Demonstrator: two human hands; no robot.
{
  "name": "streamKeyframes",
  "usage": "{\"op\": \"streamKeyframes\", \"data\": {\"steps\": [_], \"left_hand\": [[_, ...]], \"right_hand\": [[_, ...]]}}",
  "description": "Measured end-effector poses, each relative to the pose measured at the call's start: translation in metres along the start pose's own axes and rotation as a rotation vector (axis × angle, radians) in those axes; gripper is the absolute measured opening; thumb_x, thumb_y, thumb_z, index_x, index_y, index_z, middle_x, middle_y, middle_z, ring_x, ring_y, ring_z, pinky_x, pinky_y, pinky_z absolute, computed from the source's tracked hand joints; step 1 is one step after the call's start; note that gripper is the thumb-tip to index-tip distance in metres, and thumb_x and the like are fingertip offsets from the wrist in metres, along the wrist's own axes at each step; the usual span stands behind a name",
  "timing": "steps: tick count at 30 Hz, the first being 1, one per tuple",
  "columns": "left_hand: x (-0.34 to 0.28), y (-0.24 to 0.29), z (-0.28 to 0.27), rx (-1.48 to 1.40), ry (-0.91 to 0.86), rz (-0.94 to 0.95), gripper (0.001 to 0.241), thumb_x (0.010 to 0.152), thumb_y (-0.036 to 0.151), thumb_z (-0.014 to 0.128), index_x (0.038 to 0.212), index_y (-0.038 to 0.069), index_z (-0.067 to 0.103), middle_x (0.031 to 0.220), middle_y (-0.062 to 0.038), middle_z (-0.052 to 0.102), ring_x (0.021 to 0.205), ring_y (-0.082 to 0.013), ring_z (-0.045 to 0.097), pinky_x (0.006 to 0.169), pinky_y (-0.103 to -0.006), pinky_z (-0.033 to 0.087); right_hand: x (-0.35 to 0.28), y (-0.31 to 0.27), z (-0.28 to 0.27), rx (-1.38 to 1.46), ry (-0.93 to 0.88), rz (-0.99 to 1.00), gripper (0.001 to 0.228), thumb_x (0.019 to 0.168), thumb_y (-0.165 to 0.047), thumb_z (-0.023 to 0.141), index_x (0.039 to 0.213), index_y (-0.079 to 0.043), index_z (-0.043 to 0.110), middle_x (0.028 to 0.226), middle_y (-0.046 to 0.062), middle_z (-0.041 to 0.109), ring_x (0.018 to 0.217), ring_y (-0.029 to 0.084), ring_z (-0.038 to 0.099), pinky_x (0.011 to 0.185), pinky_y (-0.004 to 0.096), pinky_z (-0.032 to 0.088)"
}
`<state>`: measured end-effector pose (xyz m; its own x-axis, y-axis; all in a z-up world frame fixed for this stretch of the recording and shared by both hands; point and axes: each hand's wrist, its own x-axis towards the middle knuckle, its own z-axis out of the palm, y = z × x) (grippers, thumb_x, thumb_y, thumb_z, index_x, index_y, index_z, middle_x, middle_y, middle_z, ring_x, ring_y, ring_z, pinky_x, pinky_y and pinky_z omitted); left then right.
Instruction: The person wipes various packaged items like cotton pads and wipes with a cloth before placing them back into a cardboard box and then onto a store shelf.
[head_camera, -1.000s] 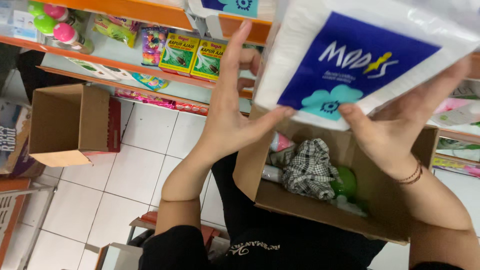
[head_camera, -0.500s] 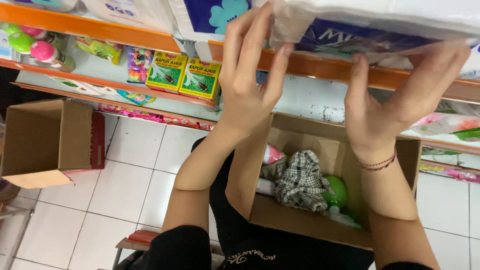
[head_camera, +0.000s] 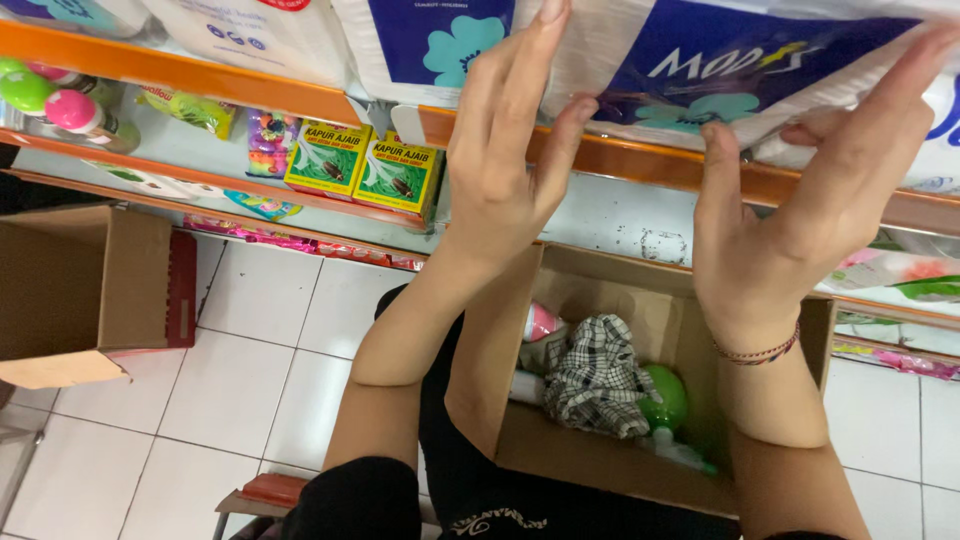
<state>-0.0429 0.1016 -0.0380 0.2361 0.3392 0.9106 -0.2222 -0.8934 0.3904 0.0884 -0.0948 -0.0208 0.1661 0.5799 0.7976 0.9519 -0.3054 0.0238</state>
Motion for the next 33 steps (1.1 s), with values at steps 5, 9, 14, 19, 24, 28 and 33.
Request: {"op": "streamKeyframes", "data": {"steps": [5,9,14,19,24,28,33], "left_hand": [[0.001,0.003,-0.002,0.08,-0.067,0.012,0.072,0.107,0.005,0.079,0.16,0.017,0.032,0.147,-0.002,0.05,0.12,-0.0211,0.057,0.104,-0.0301,0.049],[0.001,0.008,-0.003,0.129,-0.159,-0.015,0.069,0.106,0.011,0.074,0.159,0.02,0.03,0.142,-0.002,0.048,0.109,-0.0193,0.055,0.1,-0.0292,0.048],[-0.001,0.009,-0.012,0.167,-0.233,-0.022,0.067,0.103,0.013,0.068,0.158,0.016,0.031,0.157,-0.006,0.04,0.104,-0.0202,0.054,0.099,-0.0284,0.049],[-0.004,0.006,-0.019,0.345,-0.198,0.042,0.065,0.104,0.013,0.069,0.159,0.01,0.035,0.161,-0.003,0.037,0.105,-0.0223,0.054,0.096,-0.0271,0.047],[-0.007,0.004,-0.017,0.252,-0.153,0.017,0.066,0.105,0.013,0.066,0.159,0.003,0.031,0.161,-0.002,0.037,0.109,-0.021,0.056,0.098,-0.027,0.046],[-0.007,-0.001,-0.009,0.28,-0.145,0.021,0.063,0.108,0.012,0.069,0.157,0.001,0.032,0.163,-0.001,0.041,0.104,-0.0186,0.058,0.091,-0.028,0.044],[-0.01,-0.01,-0.007,0.328,-0.133,0.048,0.065,0.103,0.012,0.071,0.155,0.002,0.034,0.16,0.0,0.043,0.1,-0.0174,0.059,0.085,-0.0286,0.042]], "right_hand": [[0.002,-0.002,0.001,0.058,-0.005,0.065,0.099,0.101,0.003,0.076,0.169,-0.013,0.007,0.173,-0.002,0.008,0.104,0.017,0.05,0.093,0.023,0.049],[0.005,-0.005,0.002,0.064,-0.018,0.072,0.099,0.101,0.004,0.078,0.168,-0.012,0.006,0.164,0.0,0.016,0.104,0.017,0.051,0.091,0.023,0.049],[0.01,-0.012,-0.004,0.041,-0.044,0.074,0.1,0.1,0.005,0.079,0.167,-0.011,0.006,0.152,0.003,0.026,0.104,0.016,0.052,0.088,0.023,0.048],[0.015,-0.016,-0.011,0.02,-0.069,0.094,0.101,0.1,0.005,0.08,0.166,-0.01,0.006,0.141,0.005,0.036,0.104,0.016,0.053,0.086,0.023,0.047],[0.018,-0.02,-0.013,0.036,-0.084,0.108,0.101,0.098,0.006,0.08,0.166,-0.011,0.007,0.13,0.008,0.043,0.103,0.016,0.055,0.084,0.023,0.048],[0.018,-0.024,-0.01,0.071,-0.102,0.093,0.096,0.101,0.005,0.079,0.164,-0.008,0.008,0.114,0.007,0.05,0.095,0.015,0.058,0.08,0.024,0.05],[0.02,-0.023,-0.01,0.109,-0.111,0.081,0.089,0.101,0.008,0.077,0.164,-0.009,0.016,0.108,0.006,0.054,0.091,0.015,0.059,0.079,0.021,0.054]]}}
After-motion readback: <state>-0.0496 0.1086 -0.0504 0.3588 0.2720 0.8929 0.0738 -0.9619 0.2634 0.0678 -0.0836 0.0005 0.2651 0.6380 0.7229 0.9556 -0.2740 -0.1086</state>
